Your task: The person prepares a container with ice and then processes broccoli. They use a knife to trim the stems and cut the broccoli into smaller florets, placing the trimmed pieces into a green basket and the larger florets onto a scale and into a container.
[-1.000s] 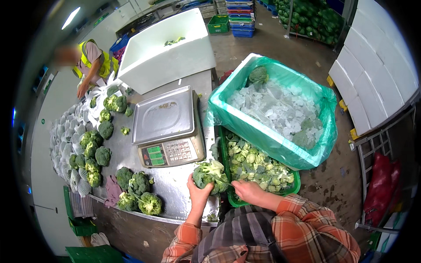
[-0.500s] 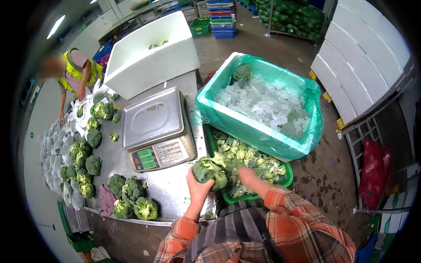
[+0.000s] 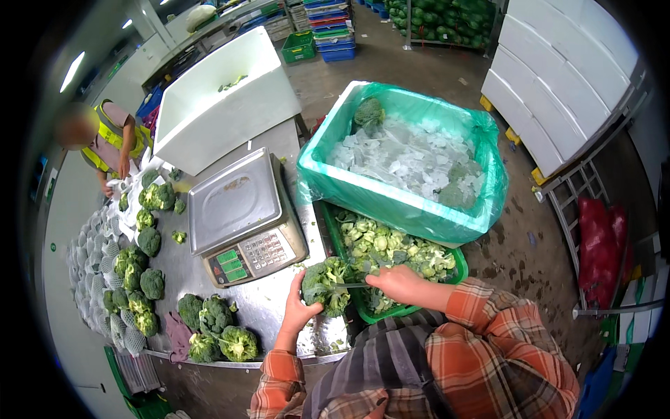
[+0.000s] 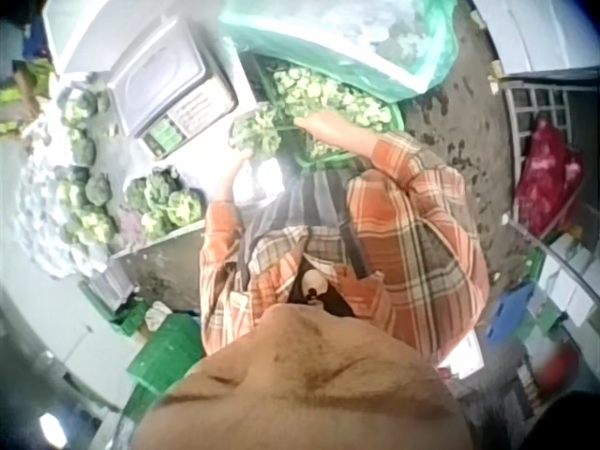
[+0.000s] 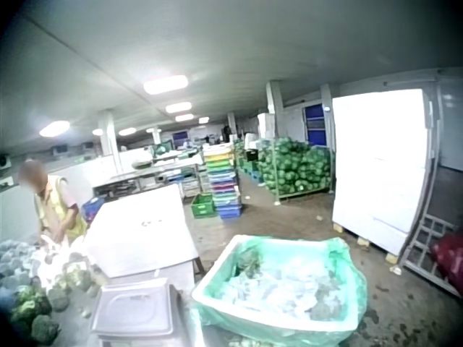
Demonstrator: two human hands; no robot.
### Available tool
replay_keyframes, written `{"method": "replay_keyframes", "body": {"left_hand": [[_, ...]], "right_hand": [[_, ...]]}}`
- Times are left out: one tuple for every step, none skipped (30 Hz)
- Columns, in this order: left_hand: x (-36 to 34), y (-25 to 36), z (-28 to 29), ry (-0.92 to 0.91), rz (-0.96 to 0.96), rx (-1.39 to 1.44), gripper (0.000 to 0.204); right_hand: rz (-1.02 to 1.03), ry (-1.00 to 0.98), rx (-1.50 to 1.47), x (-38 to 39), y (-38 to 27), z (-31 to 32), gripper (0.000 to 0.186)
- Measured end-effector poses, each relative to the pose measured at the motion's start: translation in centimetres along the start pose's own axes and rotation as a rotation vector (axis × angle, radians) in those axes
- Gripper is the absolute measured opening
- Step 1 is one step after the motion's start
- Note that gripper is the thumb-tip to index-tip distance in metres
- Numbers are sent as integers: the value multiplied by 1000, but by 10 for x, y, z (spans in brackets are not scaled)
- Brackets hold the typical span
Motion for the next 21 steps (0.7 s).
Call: {"method": "replay_keyframes", "body": {"left_hand": [[-3,1,-1,-6,-7,-37,81],[-6,1,-2,-13,-15,-73,82],[-5,-3,1,-16,10,-30,82],[-2,-9,8,-12,30,13,82],[-1,-16,14,17,54,61,82],[3,-19,16,40,100,222,83],[5,-20,18,44,147,382,83],[8,-20,21,56,191,538,83],[9,-21,25,13,193,542,83],[10,-21,26,6,205,489,83],[11,-20,27,-1,218,436,83],[14,-17,28,-9,232,381,82],[15,-11,25,-17,222,362,82],[17,-11,24,-21,222,337,82],[18,-10,24,-23,216,313,81],[18,-8,26,-29,207,291,81],[18,-13,27,-19,191,329,80],[20,-14,29,-1,200,345,79],[23,-16,30,13,218,357,79],[24,-17,31,26,235,370,78],[25,-16,30,25,233,371,79]], "right_hand": [[-161,-38,-14,-2,13,-3,17],[-322,-77,-28,-6,33,-16,16],[-480,-113,-45,-9,55,-32,16],[-650,118,-231,-7,88,-51,17],[-568,186,-311,-8,87,-43,17],[-495,240,-400,-3,75,-33,18],[-430,123,-466,5,60,-25,18],[-357,9,-533,10,41,-17,18],[-277,-103,-591,13,27,-10,18],[-178,-37,-555,15,13,-10,18],[-80,29,-519,17,-4,-12,18],[16,96,-485,15,-16,-14,18],[-34,3,-425,8,-20,-17,18],[-83,-89,-364,2,-24,-20,18],[-130,-179,-298,-2,-27,-21,19],[-146,-40,-502,-4,-14,-25,20],[-486,-82,-773,0,0,-32,19],[-821,-129,-1026,0,11,-17,19],[-788,-111,-809,5,15,10,19],[-595,-89,-719,5,15,6,19],[-408,-66,-636,7,10,-1,19]]}}
Point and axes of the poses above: each hand's wrist, its own x-axis away from the middle knuckle, its own z-axis out of the back of the hand, y = z × x, the point moved 2 cm from there along -x, towards the middle knuckle, and after that the axes turned 8 degrees about x, right-handed, at the moved point
